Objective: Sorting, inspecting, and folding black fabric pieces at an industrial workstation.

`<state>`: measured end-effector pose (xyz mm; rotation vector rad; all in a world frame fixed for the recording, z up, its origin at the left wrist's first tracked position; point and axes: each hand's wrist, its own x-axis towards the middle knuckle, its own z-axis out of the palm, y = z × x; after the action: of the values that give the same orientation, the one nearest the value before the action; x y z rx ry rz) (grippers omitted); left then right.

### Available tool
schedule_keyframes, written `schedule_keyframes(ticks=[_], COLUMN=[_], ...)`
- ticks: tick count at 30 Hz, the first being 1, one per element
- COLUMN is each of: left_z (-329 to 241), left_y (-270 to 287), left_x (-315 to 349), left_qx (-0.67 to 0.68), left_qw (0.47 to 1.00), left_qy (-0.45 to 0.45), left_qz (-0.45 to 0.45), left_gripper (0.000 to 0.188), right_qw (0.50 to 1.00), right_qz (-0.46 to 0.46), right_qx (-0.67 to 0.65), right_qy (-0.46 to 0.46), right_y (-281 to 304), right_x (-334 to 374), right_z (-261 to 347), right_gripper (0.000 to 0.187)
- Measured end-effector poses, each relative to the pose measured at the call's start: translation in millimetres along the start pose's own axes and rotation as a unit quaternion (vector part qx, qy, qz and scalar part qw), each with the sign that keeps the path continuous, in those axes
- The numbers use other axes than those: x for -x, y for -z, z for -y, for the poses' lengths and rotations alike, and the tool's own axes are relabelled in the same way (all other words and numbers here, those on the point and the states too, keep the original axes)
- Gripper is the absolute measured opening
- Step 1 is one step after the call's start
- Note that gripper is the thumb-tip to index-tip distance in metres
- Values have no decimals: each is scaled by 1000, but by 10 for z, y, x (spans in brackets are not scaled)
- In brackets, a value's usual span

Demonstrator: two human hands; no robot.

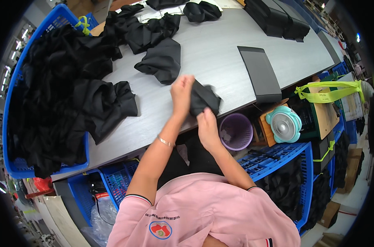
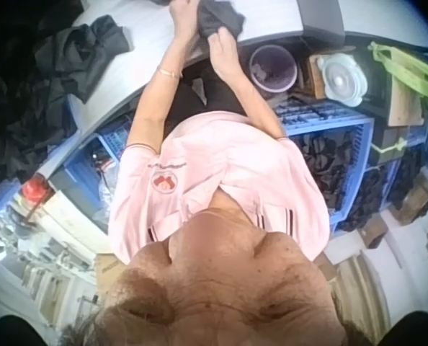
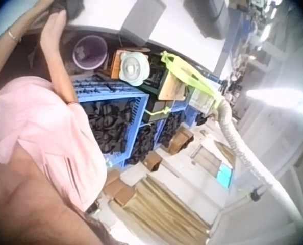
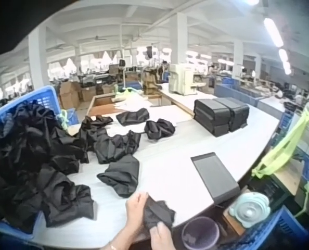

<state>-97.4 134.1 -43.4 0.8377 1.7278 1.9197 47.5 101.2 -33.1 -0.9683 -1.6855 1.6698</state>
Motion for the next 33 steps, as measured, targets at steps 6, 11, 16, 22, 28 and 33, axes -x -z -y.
schedule_keyframes(ticks=[6,11,16,22,28,33], left_z=[641,402,-448,-1026,-1038,-822], left_y=[765,1184,1059,545,679,787], left_x=[-901,-788,-162,728,820,710], left_qx=[-116,-144,104,54,73,126], left_qw=[988,979,990,988,994,988], left_qy=[-33,-50,100,68,49,80], left_qz=[-97,-135,-7,128,64,48], left_gripper=[34,30,19,11,10,14], right_qw=[983,984,995,933,991,835], right_qz=[139,158,-80,-130,-35,262], right_qx=[4,-49,9,189,-115,-455], right_qy=[123,70,60,278,-51,-164], right_y=[-17,86,174,-59,377,479], right_x=[428,485,309,25,142,520], right_z=[355,56,9,587,290,381], right_gripper=[14,14,47,52,14,22])
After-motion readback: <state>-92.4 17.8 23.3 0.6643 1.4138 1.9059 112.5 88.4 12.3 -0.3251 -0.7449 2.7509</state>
